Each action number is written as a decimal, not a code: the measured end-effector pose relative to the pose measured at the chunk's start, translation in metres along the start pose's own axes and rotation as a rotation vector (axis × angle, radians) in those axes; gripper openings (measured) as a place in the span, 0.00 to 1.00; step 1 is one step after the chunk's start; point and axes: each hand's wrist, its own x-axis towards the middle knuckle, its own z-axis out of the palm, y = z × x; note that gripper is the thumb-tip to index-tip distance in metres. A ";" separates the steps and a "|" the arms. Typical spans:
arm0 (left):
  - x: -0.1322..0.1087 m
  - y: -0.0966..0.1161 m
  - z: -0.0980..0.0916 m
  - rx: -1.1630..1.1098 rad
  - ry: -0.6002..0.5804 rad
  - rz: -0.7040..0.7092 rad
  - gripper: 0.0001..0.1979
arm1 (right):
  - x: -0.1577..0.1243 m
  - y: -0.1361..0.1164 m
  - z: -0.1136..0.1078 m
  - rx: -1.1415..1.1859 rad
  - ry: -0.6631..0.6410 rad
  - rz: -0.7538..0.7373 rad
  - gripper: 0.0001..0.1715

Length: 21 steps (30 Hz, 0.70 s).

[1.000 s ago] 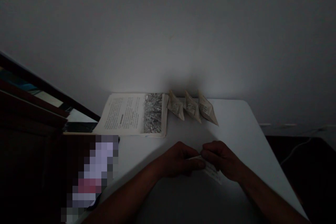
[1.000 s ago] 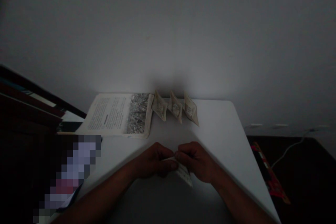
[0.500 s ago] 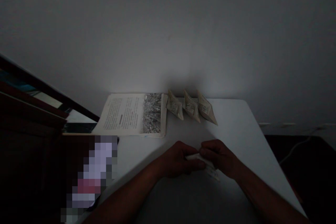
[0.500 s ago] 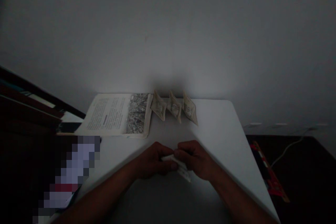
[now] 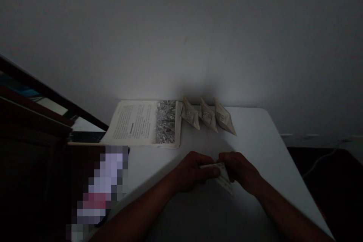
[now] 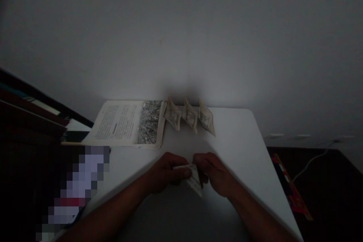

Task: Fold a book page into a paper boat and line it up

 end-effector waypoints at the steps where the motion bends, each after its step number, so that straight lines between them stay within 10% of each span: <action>1: 0.000 0.001 0.000 -0.009 0.002 0.004 0.17 | 0.000 -0.001 0.000 -0.005 0.005 -0.005 0.29; 11: 0.000 0.002 0.000 0.061 0.041 0.000 0.17 | -0.003 -0.008 -0.001 -0.429 0.067 -0.169 0.23; 21: 0.004 0.000 0.003 -0.106 0.076 0.052 0.18 | -0.003 -0.011 0.000 -0.364 0.104 -0.190 0.23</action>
